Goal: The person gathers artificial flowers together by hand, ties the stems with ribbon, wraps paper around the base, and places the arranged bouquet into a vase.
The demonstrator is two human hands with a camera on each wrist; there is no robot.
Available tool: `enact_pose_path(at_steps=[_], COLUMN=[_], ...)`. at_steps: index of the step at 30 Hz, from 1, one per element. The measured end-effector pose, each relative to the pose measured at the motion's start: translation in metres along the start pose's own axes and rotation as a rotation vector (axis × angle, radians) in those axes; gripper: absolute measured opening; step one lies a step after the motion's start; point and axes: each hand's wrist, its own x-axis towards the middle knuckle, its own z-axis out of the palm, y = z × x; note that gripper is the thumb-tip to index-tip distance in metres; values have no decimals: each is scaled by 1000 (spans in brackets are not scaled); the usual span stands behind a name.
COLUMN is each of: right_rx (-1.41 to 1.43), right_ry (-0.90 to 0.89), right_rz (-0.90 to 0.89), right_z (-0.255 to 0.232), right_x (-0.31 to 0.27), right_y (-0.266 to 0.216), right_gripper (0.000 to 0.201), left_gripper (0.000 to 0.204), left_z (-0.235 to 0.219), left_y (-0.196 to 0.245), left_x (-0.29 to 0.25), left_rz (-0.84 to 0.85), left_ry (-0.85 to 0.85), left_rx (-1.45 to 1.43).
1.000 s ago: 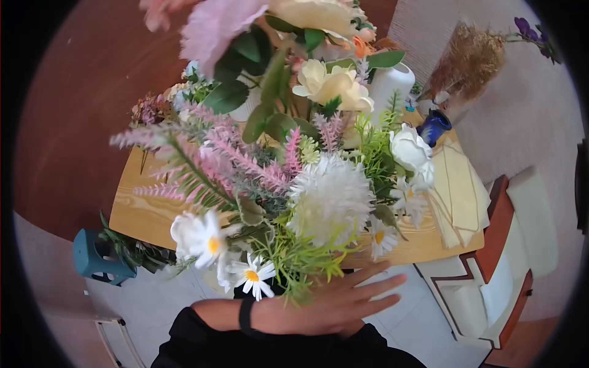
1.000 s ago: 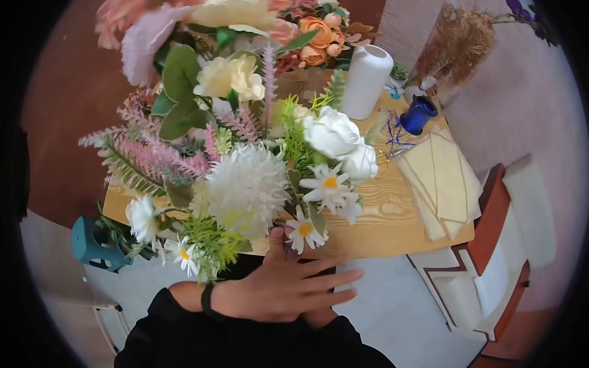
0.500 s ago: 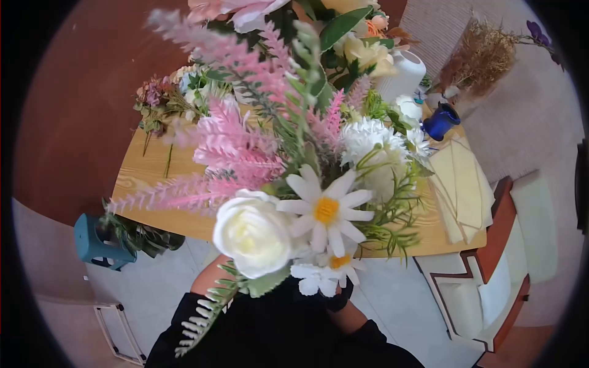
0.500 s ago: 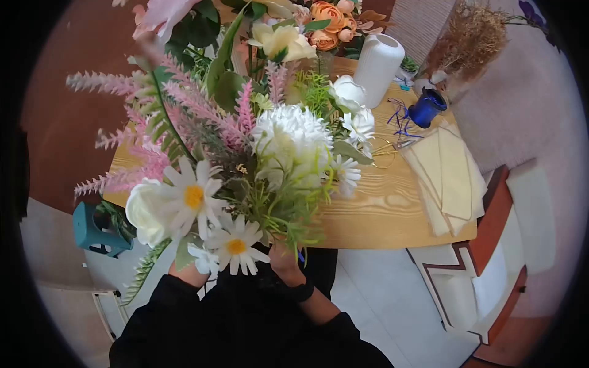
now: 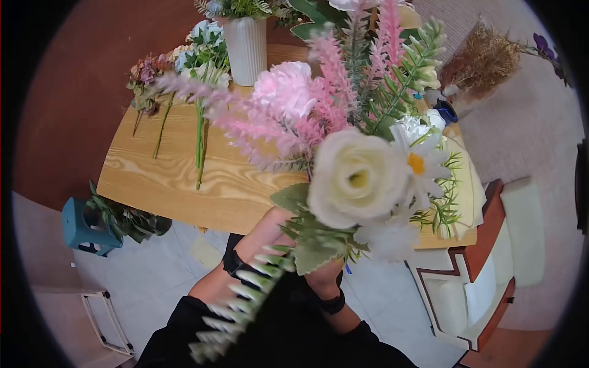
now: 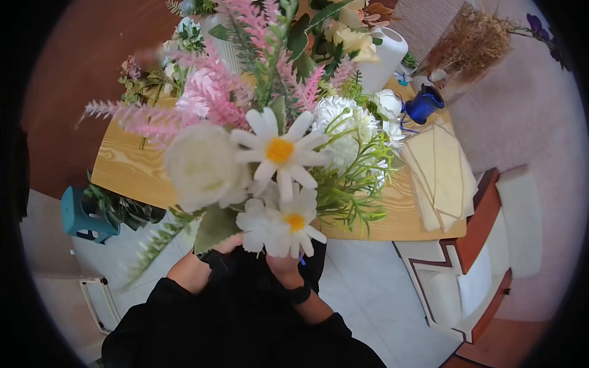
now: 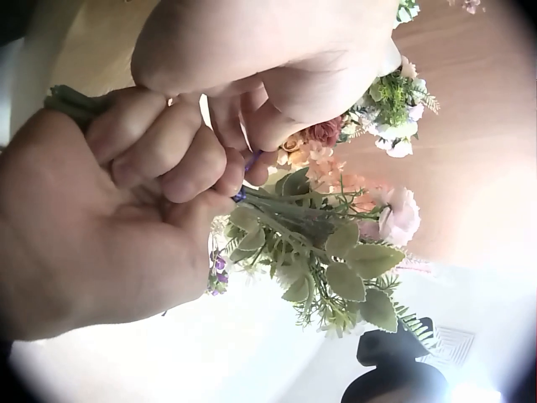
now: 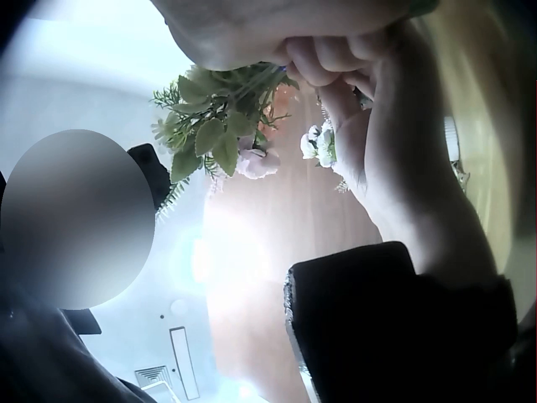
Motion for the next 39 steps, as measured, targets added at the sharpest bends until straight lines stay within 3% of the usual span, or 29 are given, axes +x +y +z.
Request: enact_pose_path(at_steps=[2, 3, 5, 6, 8, 12, 14, 15, 16, 18, 20, 21, 26, 28, 30, 33, 35, 39], right_rx=[359, 356, 217, 509, 334, 401, 455, 485, 482, 499, 526, 467, 312, 441, 540, 574, 455, 480], right_ry=[-70, -73, 103, 11, 252, 303, 338, 213, 213, 256, 218, 215, 253, 304, 231, 254, 251, 204], right_rz=[-2, 1, -128, -152, 20, 140, 206, 210, 218, 420, 435, 421, 457, 399, 357, 341, 513, 540], right_z=[1, 3, 15, 12, 15, 25, 30, 23, 22, 22, 19, 20, 26, 28, 19, 23, 23, 24], right_x=[4, 3, 1, 3, 5, 6, 7, 6, 5, 3, 0, -1, -5, -8, -14, -11, -9, -12], right_y=[-10, -9, -16, -24, -20, -58, -72, -73, -75, -80, -75, -74, -67, -58, -43, -49, -56, -50], right_gripper=[39, 39, 29, 16, 3, 15, 24, 29, 29, 23, 26, 25, 21, 16, 14, 13, 17, 20], left_gripper=[17, 16, 14, 13, 11, 8, 6, 6, 8, 9, 8, 12, 23, 23, 24, 26, 27, 28], left_z=[-6, -15, -1, -12, -19, -20, 9, 13, 12, 5, 9, 5, 5, 3, 2, -1, -9, -19], left_y=[-4, -3, -13, -3, -18, -10, -7, -6, -5, -7, -8, -11, -6, -10, -10, -8, -2, 0], left_x=[-3, -10, 7, -4, -11, -3, -28, -38, -44, -46, -48, -46, -39, -37, -38, -40, -41, -45], left_rz=[57, 87, 143, 170, 221, 310, 227, 403, 580, 659, 964, 1017, 1064, 1067, 1074, 1032, 986, 977], left_ry=[-15, -21, -25, -24, -18, -18, -30, -151, -275, -211, -380, -368, -510, -554, -652, -642, -619, -584], left_rx=[115, 172, 288, 346, 465, 696, 624, 906, 1186, 1289, 1590, 1562, 1781, 1789, 1884, 1839, 1830, 1831])
